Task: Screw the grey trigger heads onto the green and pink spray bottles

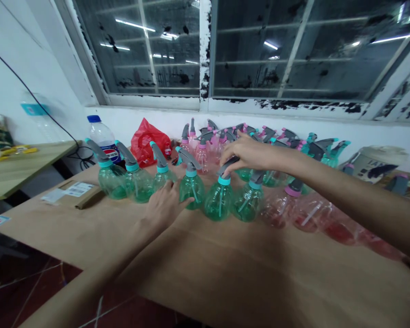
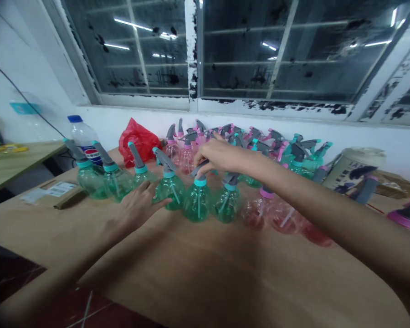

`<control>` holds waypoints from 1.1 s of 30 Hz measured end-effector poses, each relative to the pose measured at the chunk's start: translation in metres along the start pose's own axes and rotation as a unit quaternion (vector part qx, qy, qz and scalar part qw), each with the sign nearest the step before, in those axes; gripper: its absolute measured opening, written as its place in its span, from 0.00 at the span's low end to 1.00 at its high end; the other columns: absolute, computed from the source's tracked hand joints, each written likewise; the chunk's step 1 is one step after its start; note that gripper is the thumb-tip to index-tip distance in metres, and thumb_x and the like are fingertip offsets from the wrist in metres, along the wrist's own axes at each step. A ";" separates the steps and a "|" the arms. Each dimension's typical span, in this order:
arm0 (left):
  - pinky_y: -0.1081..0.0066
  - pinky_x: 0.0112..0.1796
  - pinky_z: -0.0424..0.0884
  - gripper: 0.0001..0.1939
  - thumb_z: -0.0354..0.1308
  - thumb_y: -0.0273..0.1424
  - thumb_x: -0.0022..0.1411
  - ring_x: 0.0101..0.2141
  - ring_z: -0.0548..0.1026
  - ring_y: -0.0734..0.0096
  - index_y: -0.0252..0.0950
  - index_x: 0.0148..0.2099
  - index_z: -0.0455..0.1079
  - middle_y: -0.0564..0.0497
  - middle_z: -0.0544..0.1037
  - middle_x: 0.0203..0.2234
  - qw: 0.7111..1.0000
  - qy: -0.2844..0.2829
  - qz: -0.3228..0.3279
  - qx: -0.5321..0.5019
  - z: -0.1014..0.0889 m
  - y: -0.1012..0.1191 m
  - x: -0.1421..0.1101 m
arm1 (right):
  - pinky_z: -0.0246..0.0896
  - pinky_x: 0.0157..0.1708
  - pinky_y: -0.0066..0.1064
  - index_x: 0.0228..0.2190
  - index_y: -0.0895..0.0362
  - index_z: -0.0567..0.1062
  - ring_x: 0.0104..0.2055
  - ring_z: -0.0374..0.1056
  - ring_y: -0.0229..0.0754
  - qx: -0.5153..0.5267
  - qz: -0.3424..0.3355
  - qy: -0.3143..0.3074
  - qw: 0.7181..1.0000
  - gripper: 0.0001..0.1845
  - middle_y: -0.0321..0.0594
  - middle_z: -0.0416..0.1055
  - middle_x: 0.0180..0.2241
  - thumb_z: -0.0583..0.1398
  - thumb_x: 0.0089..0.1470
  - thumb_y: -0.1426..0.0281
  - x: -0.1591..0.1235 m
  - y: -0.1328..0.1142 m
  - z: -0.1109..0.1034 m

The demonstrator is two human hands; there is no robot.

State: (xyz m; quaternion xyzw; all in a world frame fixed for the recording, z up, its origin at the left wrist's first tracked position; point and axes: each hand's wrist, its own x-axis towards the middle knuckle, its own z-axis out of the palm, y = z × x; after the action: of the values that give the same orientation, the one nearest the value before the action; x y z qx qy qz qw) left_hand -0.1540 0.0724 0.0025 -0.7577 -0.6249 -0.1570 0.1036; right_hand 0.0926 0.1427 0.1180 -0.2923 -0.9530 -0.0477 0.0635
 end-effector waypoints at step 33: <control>0.51 0.51 0.63 0.42 0.72 0.46 0.43 0.52 0.67 0.49 0.39 0.56 0.59 0.43 0.69 0.49 0.878 -0.162 0.061 -0.447 0.006 0.150 -0.090 | 0.60 0.55 0.52 0.61 0.47 0.58 0.61 0.59 0.57 0.115 0.106 0.115 0.981 0.38 0.41 0.61 0.61 0.62 0.52 0.56 -0.210 -0.050 0.021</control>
State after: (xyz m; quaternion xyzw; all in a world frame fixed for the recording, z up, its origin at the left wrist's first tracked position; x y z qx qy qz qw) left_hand -0.0216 -0.0379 -0.0299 -0.7748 -0.4490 -0.2879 -0.3393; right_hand 0.2350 -0.0116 0.0634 -0.3748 -0.9023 0.0358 0.2101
